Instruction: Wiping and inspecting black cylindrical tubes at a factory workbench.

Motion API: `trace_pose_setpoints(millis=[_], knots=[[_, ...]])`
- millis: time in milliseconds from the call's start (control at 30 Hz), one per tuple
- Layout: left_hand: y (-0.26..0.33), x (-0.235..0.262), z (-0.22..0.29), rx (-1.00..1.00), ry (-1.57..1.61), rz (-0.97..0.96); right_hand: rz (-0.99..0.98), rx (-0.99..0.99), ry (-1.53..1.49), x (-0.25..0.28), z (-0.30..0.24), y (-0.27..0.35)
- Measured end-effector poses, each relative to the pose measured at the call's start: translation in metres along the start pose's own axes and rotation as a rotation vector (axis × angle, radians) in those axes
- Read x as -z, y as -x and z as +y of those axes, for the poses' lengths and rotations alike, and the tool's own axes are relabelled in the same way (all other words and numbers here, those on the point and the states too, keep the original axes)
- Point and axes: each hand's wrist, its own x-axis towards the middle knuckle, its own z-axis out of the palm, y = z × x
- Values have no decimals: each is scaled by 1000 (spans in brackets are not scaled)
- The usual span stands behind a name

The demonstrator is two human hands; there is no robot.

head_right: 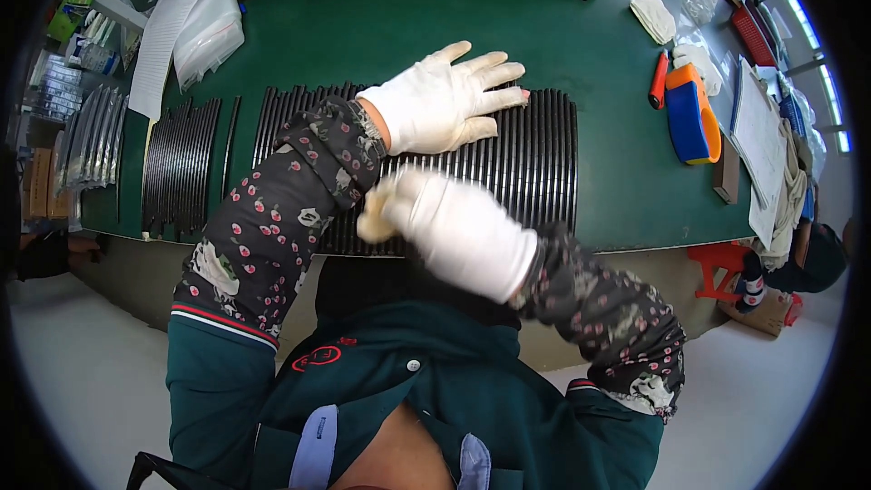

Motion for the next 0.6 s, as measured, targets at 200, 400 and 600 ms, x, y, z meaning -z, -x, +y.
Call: trace_pose_setpoints(millis=[200,400,600], knots=[[1,3,2,27,46,8,-122,-11,-138,24,-31,-16],[1,4,1,33,45,-7,-468,146,-145,-13,-46,12],[36,30,-21,-21,13,187,-76,-159,-318,42,-23,-23]])
